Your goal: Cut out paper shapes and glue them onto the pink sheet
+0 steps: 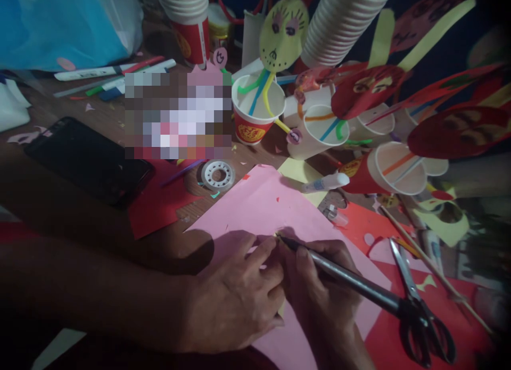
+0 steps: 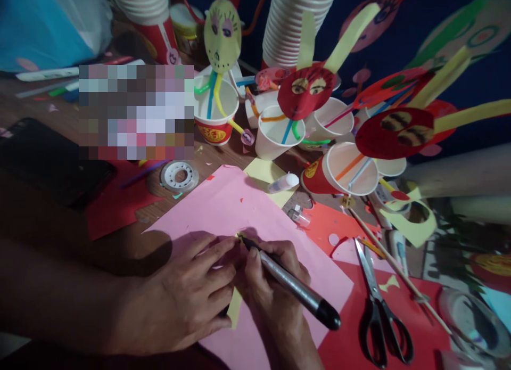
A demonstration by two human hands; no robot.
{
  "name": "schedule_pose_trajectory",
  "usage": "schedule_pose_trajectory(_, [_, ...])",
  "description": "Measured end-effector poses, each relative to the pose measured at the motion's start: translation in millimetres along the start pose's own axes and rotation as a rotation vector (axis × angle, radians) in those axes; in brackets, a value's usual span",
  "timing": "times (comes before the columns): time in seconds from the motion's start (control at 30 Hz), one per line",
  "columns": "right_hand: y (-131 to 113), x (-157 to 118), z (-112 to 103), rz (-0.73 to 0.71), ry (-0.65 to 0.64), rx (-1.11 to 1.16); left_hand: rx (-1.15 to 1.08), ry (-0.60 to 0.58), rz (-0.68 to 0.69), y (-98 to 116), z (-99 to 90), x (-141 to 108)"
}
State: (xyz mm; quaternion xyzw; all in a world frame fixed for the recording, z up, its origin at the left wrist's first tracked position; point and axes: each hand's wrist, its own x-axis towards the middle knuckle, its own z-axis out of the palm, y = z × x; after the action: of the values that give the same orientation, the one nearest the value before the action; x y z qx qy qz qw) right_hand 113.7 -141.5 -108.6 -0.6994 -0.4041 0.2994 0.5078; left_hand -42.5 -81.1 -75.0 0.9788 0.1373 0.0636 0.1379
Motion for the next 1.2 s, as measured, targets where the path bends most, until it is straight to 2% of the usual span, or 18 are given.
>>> schedule_pose_trajectory(0.1, [-1.2, 0.3, -0.2, 0.034, -0.027, -0.005, 0.001, -0.006, -0.007, -0.3, -0.2, 0.5])
schedule_pose_trajectory(0.43, [1.0, -2.0, 1.2, 0.064, 0.050, 0.005, 0.013, 0.011, -0.006, -0.5, 0.7, 1.4])
schedule_pose_trajectory(0.6, [-0.1, -1.6, 1.4, 0.075, 0.044, 0.004, 0.021, 0.014, -0.005, 0.0, 1.3, 0.6])
schedule_pose_trajectory(1.2, [0.0, -1.5, 0.7, 0.062, 0.037, 0.004, 0.012, -0.014, -0.004, -0.4, -0.1, 0.8])
